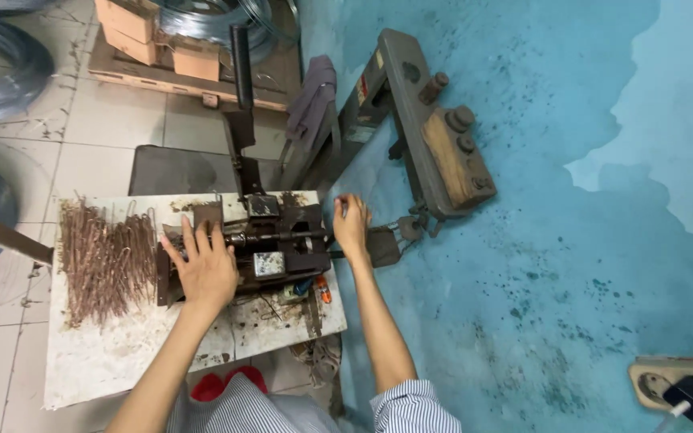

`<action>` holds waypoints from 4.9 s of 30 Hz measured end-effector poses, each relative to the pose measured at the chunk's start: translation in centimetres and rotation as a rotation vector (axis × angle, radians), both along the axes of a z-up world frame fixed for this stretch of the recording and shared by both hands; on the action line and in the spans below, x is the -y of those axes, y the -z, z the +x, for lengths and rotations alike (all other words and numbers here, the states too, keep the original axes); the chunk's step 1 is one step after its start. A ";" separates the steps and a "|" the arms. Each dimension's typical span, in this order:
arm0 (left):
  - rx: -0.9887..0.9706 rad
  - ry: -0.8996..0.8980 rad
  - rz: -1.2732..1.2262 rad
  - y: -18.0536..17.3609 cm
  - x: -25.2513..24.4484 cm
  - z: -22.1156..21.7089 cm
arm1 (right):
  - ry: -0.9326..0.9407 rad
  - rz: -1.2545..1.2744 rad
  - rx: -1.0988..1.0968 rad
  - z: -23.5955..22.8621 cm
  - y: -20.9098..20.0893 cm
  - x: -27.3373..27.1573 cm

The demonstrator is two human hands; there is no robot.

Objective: Feeding metal rods into a manual machine and pulling a lever to process them

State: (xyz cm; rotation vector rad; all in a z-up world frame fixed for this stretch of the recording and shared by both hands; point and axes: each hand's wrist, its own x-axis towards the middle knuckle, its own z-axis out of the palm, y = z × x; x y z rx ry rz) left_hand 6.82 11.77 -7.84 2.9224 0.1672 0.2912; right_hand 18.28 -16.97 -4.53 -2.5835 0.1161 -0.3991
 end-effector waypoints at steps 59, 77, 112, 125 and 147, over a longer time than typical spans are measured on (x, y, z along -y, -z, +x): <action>0.182 -0.002 -0.403 -4.0 0.5 -1.7 | -0.216 0.129 0.279 -6.2 -2.8 -8.4; 0.317 -0.094 -0.288 -0.6 -0.9 -2.8 | -0.614 -0.167 0.039 -7.2 -2.0 -14.3; -0.148 -0.507 0.074 18.5 -14.9 1.1 | -0.618 0.518 -0.665 -13.8 6.4 -27.2; 0.637 -0.375 -0.994 -1.0 -12.6 -5.0 | -0.829 0.445 -0.379 -15.6 -2.7 -27.9; 0.129 -0.164 -1.066 -4.6 -6.4 -2.3 | -0.414 0.420 -0.146 -8.3 -5.8 -8.5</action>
